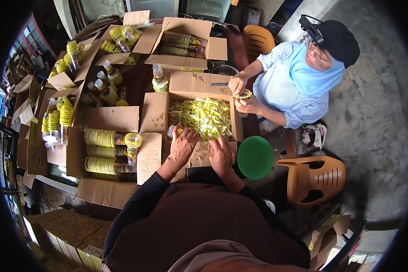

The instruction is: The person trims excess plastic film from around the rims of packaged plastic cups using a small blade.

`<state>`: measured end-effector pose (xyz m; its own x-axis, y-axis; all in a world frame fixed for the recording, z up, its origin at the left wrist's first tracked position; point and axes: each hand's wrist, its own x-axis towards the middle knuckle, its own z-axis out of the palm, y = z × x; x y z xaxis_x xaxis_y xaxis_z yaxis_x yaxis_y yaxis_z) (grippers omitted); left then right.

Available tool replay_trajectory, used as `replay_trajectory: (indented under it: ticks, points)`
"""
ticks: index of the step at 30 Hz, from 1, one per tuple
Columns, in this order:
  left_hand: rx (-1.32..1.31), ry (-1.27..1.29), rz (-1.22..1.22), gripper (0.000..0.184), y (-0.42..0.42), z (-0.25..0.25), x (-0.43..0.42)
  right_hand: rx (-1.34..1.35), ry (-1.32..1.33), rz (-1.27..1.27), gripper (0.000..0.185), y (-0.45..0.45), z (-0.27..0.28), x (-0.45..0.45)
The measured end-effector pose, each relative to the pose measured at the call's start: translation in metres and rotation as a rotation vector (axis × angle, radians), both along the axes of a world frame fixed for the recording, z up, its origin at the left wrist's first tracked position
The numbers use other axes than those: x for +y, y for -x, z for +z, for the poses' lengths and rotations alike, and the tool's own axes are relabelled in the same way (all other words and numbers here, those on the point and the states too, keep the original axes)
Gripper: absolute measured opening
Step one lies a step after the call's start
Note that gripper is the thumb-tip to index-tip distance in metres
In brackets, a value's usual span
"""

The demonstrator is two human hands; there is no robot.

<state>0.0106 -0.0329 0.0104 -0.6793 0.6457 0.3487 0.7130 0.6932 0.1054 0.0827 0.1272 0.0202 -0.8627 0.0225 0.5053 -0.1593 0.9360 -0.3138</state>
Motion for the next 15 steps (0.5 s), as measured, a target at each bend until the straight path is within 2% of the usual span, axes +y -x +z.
replay_trajectory:
  ticks: [8, 12, 13, 15]
  points:
    - [-0.009, -0.033, 0.002, 0.026, 0.005, -0.023, -0.008, -0.105, -0.035, -0.002, 0.019, 0.011, -0.018, -0.011]
    - [-0.069, -0.115, -0.07, 0.03, -0.001, -0.023, -0.008, -0.097, -0.088, -0.025, 0.02, 0.017, -0.045, -0.01]
    - [-0.096, -0.106, -0.087, 0.034, -0.005, -0.025, -0.006, -0.181, -0.085, -0.086, 0.016, 0.02, -0.049, -0.006]
    - [-0.141, -0.187, -0.057, 0.043, -0.01, -0.023, -0.002, -0.206, 0.094, -0.148, 0.012, 0.023, -0.054, 0.001]
